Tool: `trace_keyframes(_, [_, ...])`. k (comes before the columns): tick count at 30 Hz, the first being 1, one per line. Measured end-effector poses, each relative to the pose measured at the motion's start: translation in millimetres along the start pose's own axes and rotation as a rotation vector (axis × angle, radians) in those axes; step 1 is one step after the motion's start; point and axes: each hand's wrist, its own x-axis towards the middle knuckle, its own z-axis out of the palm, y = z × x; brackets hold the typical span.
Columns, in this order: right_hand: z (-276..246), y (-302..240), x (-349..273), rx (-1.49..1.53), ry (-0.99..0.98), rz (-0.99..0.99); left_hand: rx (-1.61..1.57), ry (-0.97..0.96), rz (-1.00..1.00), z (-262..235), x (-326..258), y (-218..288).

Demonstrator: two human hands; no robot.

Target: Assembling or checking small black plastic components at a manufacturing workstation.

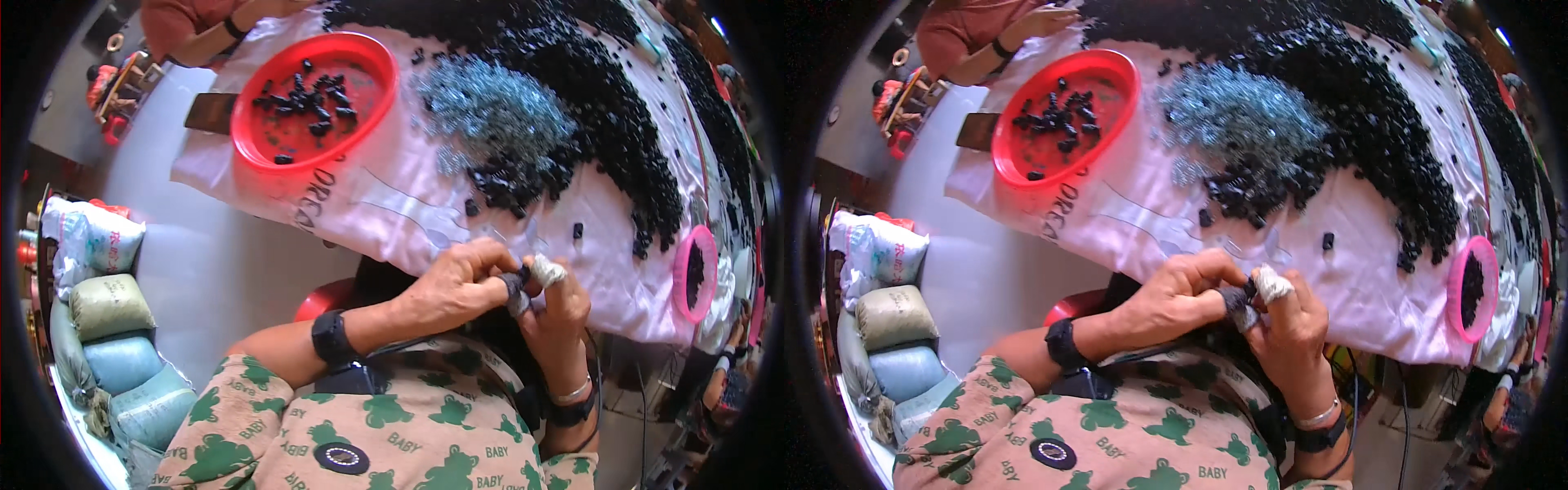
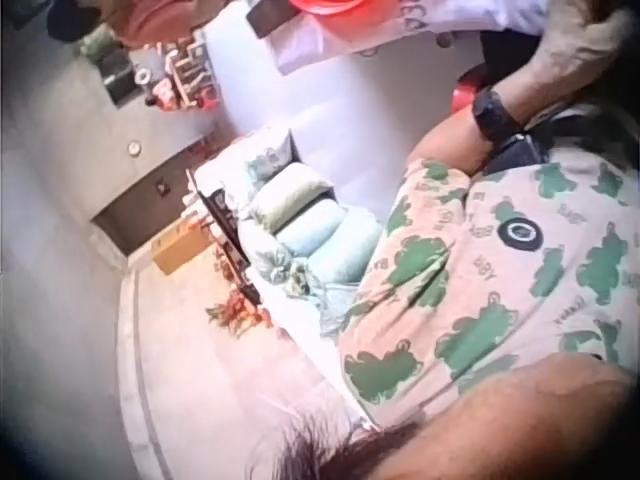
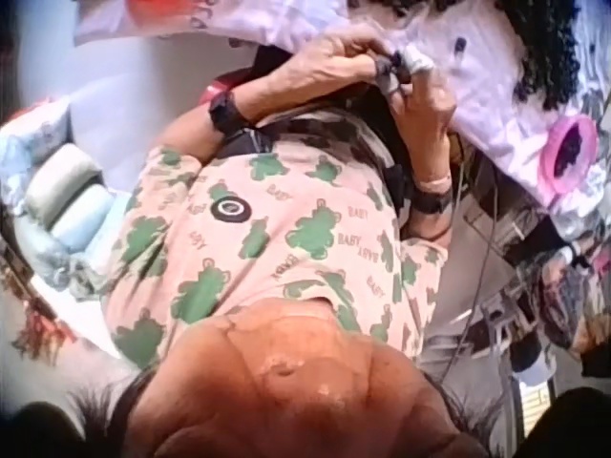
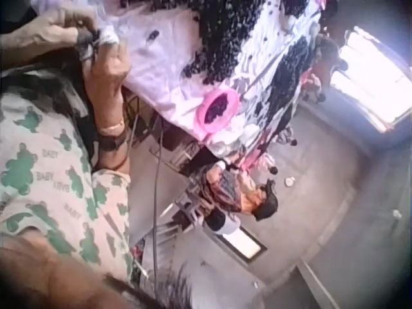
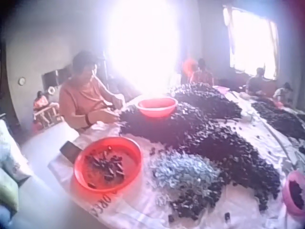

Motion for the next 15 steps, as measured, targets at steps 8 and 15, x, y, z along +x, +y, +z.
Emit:
trace_keyframes(8, [1,-6,4,0.126,0.065,0.136,-0.268,0.213,0.059,-19,-4,23])
trace_keyframes(15, [-8,31,-4,0.093,0.301,0.307,-0.714,0.645,0.398,-134,-9,46])
